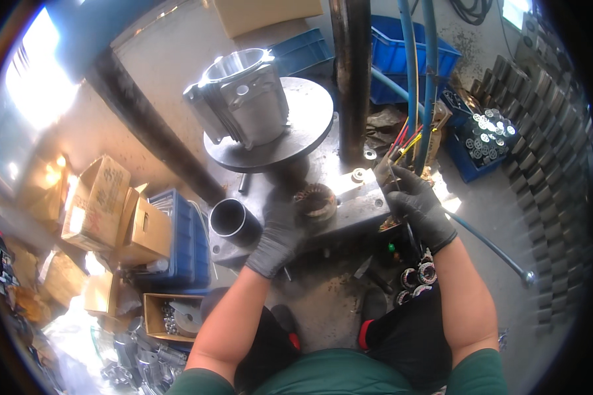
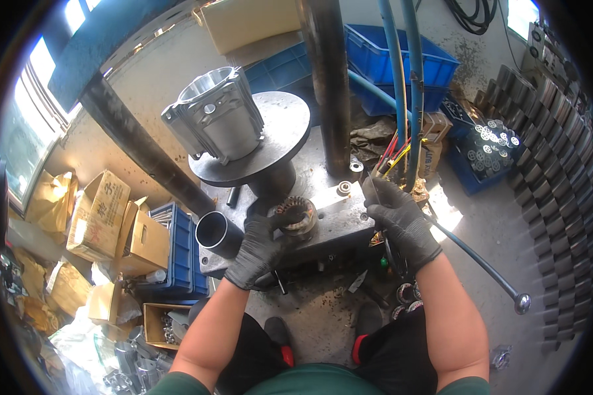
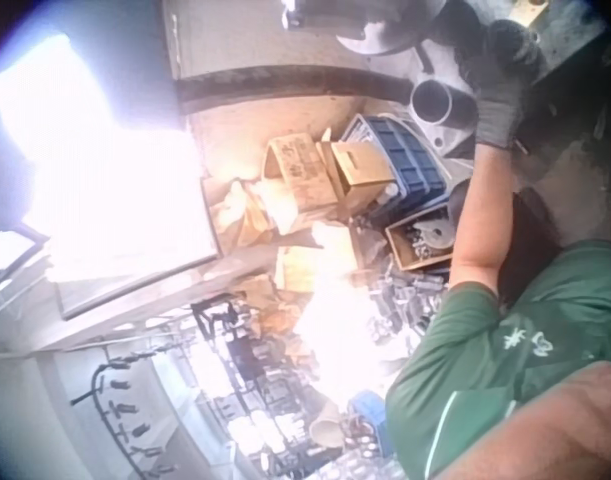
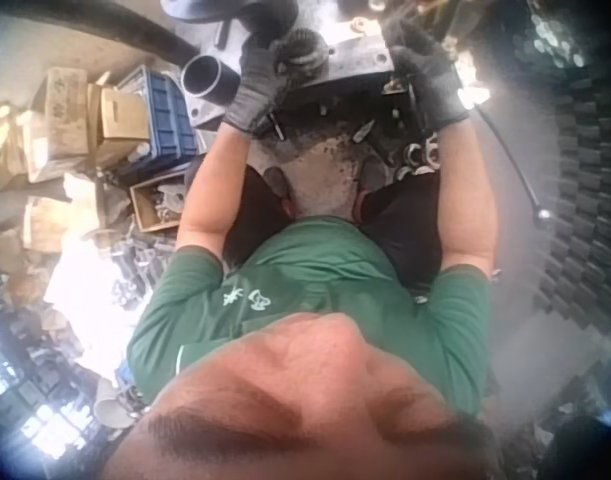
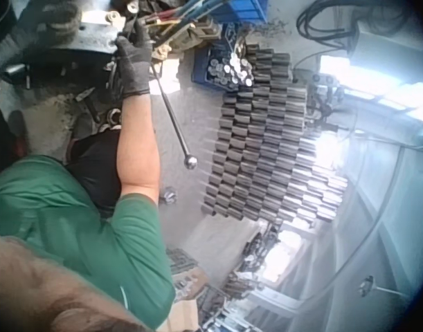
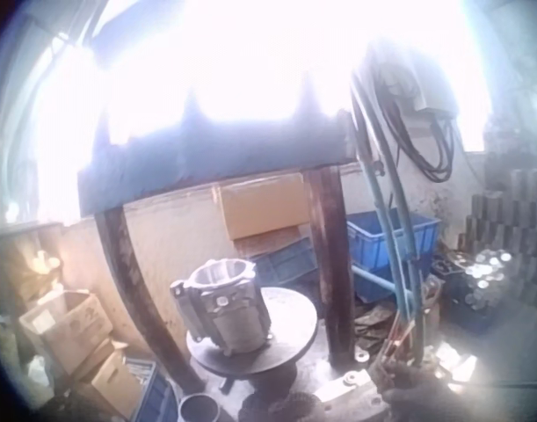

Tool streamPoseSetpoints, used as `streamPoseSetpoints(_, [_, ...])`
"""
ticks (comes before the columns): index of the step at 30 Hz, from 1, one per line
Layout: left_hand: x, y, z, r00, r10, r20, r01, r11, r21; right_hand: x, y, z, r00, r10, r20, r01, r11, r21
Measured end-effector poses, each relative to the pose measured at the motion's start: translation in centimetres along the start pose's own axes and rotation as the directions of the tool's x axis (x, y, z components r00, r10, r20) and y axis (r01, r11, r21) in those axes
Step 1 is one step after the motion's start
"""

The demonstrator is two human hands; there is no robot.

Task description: Assembling electric motor stators into metal housings using a manual press machine.

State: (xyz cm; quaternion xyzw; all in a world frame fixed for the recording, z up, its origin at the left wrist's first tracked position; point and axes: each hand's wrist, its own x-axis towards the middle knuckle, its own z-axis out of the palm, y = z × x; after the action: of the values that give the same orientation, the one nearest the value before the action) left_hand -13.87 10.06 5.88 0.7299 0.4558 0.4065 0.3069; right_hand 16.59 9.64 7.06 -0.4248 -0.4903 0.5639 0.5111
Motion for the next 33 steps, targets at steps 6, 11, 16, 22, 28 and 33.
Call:
streamPoseSetpoints(6, [-0.4,-1.3,-1.1,0.999,-0.029,-0.023,0.034,0.966,0.255,2.3,2.2,0.3,0.996,-0.062,-0.069,0.02,0.869,-0.494])
streamPoseSetpoints(11, [-1.3,-2.1,0.6,0.999,-0.016,-0.042,0.019,0.997,0.077,6.5,3.7,3.8,0.962,-0.244,0.122,0.251,0.609,-0.752])
streamPoseSetpoints(16, [-1.6,-0.1,0.8,0.993,-0.119,-0.009,0.118,0.99,-0.076,14.2,14.9,2.0,0.96,-0.249,0.129,0.276,0.759,-0.59])
streamPoseSetpoints(22, [-3.6,-0.9,-0.9,0.981,-0.19,-0.048,0.168,0.942,-0.291,10.8,5.3,8.6,0.902,-0.266,0.341,0.418,0.332,-0.846])
streamPoseSetpoints(28, [-4.2,-1.5,-2.5,0.971,0.022,-0.237,-0.01,0.998,0.054,7.4,1.5,11.0,0.754,-0.265,0.601,0.573,0.713,-0.404])
streamPoseSetpoints(33, [-1.6,2.4,-5.6,0.668,0.492,-0.559,-0.227,0.849,0.476,8.1,4.2,10.6,0.775,-0.014,0.632,0.458,0.702,-0.546])
